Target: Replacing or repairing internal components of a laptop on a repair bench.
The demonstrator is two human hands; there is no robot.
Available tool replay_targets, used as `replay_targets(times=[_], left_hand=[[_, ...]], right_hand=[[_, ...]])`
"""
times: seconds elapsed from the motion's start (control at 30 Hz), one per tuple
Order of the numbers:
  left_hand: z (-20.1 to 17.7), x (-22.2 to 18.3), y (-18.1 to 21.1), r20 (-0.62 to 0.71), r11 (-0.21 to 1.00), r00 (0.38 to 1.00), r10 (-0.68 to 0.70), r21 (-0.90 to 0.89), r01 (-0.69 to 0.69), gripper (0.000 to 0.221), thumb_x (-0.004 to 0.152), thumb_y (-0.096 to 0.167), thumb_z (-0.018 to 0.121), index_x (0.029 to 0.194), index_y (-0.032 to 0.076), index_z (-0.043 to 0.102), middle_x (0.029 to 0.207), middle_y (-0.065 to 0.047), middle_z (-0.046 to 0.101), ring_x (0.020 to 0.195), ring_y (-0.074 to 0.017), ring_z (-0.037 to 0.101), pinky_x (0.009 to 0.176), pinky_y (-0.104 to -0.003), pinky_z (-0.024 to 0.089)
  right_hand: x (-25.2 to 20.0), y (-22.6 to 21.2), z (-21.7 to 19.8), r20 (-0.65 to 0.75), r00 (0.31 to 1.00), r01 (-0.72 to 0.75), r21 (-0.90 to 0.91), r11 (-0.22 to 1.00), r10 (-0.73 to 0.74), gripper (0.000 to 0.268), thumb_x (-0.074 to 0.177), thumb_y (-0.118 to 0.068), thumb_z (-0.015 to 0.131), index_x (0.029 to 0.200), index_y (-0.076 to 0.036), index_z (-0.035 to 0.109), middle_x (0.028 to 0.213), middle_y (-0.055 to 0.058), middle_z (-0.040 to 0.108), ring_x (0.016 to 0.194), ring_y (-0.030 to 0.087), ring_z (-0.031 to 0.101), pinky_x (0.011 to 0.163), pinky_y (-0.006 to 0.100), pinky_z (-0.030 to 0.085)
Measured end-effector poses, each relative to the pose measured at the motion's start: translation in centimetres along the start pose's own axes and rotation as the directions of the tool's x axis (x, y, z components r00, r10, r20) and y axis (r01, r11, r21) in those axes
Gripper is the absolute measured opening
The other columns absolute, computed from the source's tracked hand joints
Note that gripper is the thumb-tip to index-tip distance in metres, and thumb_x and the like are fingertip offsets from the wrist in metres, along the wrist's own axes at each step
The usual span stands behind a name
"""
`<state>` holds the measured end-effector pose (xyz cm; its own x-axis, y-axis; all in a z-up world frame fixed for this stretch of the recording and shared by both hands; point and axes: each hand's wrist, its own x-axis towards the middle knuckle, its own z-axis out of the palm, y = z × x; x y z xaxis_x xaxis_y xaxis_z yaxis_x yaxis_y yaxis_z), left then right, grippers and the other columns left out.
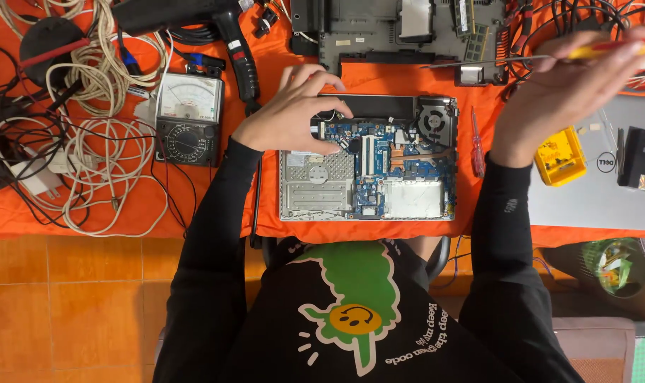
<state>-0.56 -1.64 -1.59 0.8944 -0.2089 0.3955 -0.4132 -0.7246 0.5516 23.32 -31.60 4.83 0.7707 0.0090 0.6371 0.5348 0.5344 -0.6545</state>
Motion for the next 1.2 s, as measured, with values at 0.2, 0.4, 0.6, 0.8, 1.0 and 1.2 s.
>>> replay_targets(times=[0.2,0.4,0.6,0.8,1.0,1.2], left_hand=[[0.4,-0.1,-0.3,0.014,0.998,0.999,-0.028,0.048,0.028,0.046,0.069,0.042,0.091,0.106,0.02,0.074,0.135,-0.005,0.05,0.138,-0.0306,0.032,0.115,-0.053,0.02],[0.2,0.2,0.5,-0.004,0.996,0.999,-0.035,0.082,0.035,0.046,0.071,0.044,0.09,0.105,0.018,0.074,0.135,-0.009,0.049,0.137,-0.035,0.03,0.113,-0.055,0.02],[0.2,0.4,1.1,0.023,0.994,0.998,-0.061,0.088,0.059,0.036,0.074,0.041,0.089,0.099,0.019,0.076,0.135,-0.004,0.05,0.141,-0.0334,0.03,0.115,-0.054,0.021],[-0.1,0.4,1.0,0.034,0.996,0.997,-0.067,0.057,0.065,0.034,0.074,0.04,0.09,0.098,0.019,0.077,0.133,-0.003,0.051,0.142,-0.0321,0.031,0.115,-0.053,0.021],[0.0,0.4,0.8,0.037,0.997,0.997,-0.069,0.034,0.068,0.031,0.074,0.04,0.09,0.095,0.02,0.079,0.131,-0.003,0.052,0.14,-0.0314,0.032,0.115,-0.053,0.02],[0.3,0.2,0.6,0.035,0.996,0.997,-0.072,0.05,0.07,0.029,0.074,0.041,0.091,0.092,0.02,0.081,0.131,-0.003,0.054,0.139,-0.0308,0.033,0.114,-0.053,0.02]], right_hand=[[-3.7,0.6,2.7,0.195,0.974,-0.12,0.002,0.993,0.117,0.028,0.127,-0.037,0.042,0.129,-0.009,0.044,0.08,0.015,0.049,0.06,0.021,0.04,0.056,0.03,0.031],[-6.7,0.0,4.3,0.222,0.95,-0.223,-0.016,0.975,0.221,0.024,0.128,-0.034,0.04,0.126,-0.01,0.04,0.082,0.015,0.051,0.062,0.021,0.044,0.06,0.031,0.038],[-8.7,-0.7,4.7,0.295,0.922,-0.248,-0.047,0.968,0.251,0.022,0.127,-0.032,0.043,0.125,-0.01,0.039,0.085,0.016,0.057,0.064,0.02,0.048,0.061,0.029,0.041],[-10.2,-1.5,5.4,0.412,0.881,-0.184,-0.155,0.971,0.233,0.024,0.124,-0.032,0.044,0.123,-0.01,0.035,0.086,0.017,0.058,0.069,0.021,0.058,0.066,0.03,0.047],[-10.4,-1.7,5.2,0.47,0.846,-0.172,-0.208,0.963,0.252,0.025,0.124,-0.03,0.046,0.123,-0.009,0.034,0.088,0.018,0.059,0.072,0.021,0.06,0.069,0.028,0.047],[-10.4,-1.7,5.5,0.517,0.816,-0.163,-0.223,0.961,0.258,0.025,0.122,-0.029,0.045,0.122,-0.007,0.033,0.088,0.017,0.06,0.073,0.02,0.061,0.07,0.028,0.05]])
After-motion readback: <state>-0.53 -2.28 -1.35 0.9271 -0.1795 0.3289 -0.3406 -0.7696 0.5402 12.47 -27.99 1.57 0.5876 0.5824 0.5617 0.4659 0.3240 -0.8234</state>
